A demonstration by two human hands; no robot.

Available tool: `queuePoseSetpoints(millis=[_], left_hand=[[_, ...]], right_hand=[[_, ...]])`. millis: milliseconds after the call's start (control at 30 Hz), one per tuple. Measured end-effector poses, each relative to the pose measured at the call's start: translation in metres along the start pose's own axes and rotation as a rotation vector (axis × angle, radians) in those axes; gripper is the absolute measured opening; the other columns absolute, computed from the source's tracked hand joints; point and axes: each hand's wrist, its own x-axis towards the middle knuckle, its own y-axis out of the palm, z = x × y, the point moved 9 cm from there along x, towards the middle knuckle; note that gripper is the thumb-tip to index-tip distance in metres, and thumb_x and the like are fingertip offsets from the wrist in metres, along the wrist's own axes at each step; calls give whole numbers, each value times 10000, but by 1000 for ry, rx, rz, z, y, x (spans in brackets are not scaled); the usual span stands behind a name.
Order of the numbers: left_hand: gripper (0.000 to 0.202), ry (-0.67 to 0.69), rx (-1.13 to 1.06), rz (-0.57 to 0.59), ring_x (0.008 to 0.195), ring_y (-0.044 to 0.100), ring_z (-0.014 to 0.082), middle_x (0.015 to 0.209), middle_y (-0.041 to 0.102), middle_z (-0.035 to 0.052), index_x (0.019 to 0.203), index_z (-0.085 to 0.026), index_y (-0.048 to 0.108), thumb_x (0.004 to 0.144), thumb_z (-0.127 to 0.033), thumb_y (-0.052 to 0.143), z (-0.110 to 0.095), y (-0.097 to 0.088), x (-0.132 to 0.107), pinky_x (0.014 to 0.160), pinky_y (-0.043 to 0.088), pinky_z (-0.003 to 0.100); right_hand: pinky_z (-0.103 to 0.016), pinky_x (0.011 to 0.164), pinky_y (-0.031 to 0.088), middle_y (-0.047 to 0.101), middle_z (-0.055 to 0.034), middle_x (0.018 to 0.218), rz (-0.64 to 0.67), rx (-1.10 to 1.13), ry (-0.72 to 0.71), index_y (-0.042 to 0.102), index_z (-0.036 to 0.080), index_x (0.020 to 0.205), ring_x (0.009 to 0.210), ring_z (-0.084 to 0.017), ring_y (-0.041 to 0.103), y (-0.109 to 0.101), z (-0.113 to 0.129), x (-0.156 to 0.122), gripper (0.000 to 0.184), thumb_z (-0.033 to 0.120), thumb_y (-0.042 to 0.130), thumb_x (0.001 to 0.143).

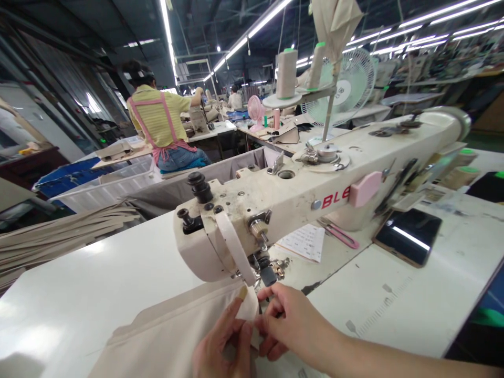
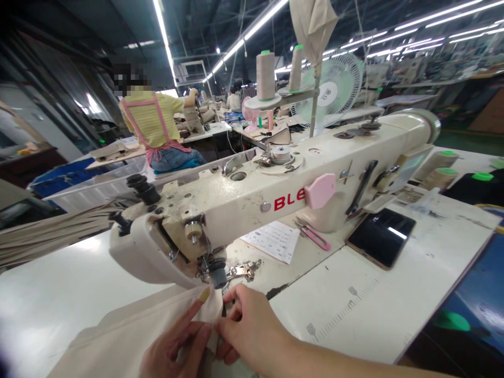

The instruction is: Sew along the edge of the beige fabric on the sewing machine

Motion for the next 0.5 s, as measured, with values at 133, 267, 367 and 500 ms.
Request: queuePoseSetpoints(millis=[133, 267, 367, 500], left_hand=[[328, 17, 35, -89, 552, 632, 98, 652, 674, -53, 1089, -228, 615, 843, -440, 570, -1, -4, -4, 572, 497, 157], [370, 1, -20, -52, 536, 636, 82, 634, 681, -69, 1177, -246, 575, 861, -436, 552, 1, -2, -4, 577, 495, 140], [402, 9, -30, -11, 484, 602, 74, 584, 641, -82, 1216, -235, 556, 878, -448, 520, 0, 1, -2, 524, 477, 134], [333, 174, 159, -94, 589, 626, 102, 679, 647, -50, 1200, -228, 532, 895, -362, 513, -15, -6, -6, 632, 513, 190]], right_hand=[[-223, 453, 523, 620, 53, 640, 11, 5, -4, 487, 167, 941, 485, -141, 655, 2, 1, 1, 236, 149, 566, 719], [-243, 480, 530, 634, 21, 646, 30, 17, 5, 508, 153, 931, 503, -143, 652, 4, 1, 0, 187, 257, 548, 781], [-251, 499, 530, 619, 28, 615, 27, 12, -2, 556, 143, 891, 483, -130, 621, 3, 2, -2, 210, 241, 599, 710], [-235, 505, 510, 599, 34, 563, 31, 28, 7, 625, 141, 763, 471, -124, 606, 6, 0, -3, 155, 207, 620, 623]])
